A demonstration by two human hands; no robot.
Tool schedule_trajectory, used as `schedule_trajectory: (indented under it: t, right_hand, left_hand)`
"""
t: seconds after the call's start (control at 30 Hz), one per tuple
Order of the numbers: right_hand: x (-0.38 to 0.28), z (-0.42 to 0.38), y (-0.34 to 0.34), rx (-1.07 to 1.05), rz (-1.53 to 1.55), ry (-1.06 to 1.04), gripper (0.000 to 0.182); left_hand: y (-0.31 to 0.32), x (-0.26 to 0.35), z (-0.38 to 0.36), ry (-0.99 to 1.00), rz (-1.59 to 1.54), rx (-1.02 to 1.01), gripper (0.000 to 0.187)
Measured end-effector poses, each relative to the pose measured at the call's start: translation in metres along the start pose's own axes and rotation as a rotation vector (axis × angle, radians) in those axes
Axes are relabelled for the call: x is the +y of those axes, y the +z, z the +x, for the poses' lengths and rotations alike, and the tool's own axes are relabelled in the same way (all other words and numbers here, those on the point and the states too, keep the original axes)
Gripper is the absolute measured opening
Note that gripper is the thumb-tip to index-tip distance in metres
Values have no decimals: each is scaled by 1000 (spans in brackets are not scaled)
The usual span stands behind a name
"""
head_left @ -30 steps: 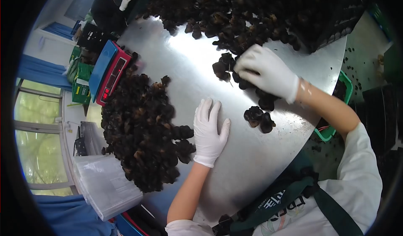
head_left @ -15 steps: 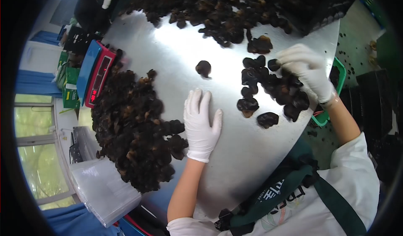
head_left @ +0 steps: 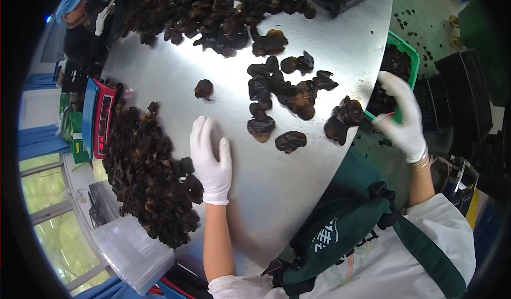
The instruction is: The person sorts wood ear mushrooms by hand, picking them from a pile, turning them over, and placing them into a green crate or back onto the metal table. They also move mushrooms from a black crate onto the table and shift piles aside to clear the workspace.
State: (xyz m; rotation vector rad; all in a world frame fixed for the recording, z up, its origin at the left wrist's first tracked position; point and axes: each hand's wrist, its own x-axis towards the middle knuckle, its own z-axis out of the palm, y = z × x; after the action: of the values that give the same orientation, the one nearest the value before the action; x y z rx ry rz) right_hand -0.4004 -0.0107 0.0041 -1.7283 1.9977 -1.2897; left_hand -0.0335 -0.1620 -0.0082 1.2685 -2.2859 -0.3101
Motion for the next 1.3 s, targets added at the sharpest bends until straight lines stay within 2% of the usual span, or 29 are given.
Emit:
schedule_trajectory:
  t: [0.03,0.07,0.13,0.23,0.27,0.33,0.4,0.47,0.5,0.6,0.63,0.73,0.77,0.9,1.0,1.07,1.13,1.2,1.3]
  right_hand:
    - [-7,4,5,-93,-79,-168,66]
    - [-15,8,13,-188,-48,-142,62]
    - [-16,16,26,-319,-223,-320,51]
    - [-18,16,37,-308,165,-78,36]
    - [-20,9,50,-206,454,83,24]
    - [-42,10,43,-366,990,578,20]
    - [-43,5,49,-491,1109,607,31]
    - [-56,2,57,-431,1059,649,31]
    - [-61,3,57,-470,1093,686,32]
    - [-63,-6,82,-307,1183,607,32]
    - [-56,-7,82,-412,1207,537,38]
    - [-57,-6,86,-302,1416,566,47]
    - [-51,-5,86,-352,1483,568,53]
    - [-51,-5,88,-293,1766,661,44]
    - [-56,-7,80,-357,1663,650,42]
    - [-54,-6,64,-385,1460,570,40]
    - [-51,-4,54,-181,1137,521,36]
    - [-50,0,45,-31,939,461,33]
    - [-44,-4,40,-15,853,441,32]
  left_hand:
    - [-1,2,-4,10,-40,61,51]
    - [-2,8,-9,21,-48,51,52]
    - [-2,34,-18,44,-64,31,54]
    - [-7,90,-26,100,-55,-165,56]
    - [-10,102,-31,131,-42,-221,55]
    - [-13,121,-42,64,-208,-230,52]
    - [-4,133,-54,-17,-332,-172,58]
    - [8,147,-61,-69,-360,-118,61]
    - [15,149,-62,-31,-258,-118,66]
    - [30,139,-70,-9,-38,-140,59]
    - [30,138,-72,-57,-49,-121,58]
    - [30,133,-79,-173,-98,-30,56]
    - [30,133,-80,-196,-96,-10,58]
    - [31,137,-79,-224,-132,1,64]
    - [26,136,-79,-182,-165,40,69]
    - [20,137,-83,-215,-234,38,71]
    - [13,135,-88,-232,-258,39,70]
    - [5,130,-94,-223,-250,35,68]
    - [6,121,-106,-320,-306,140,61]
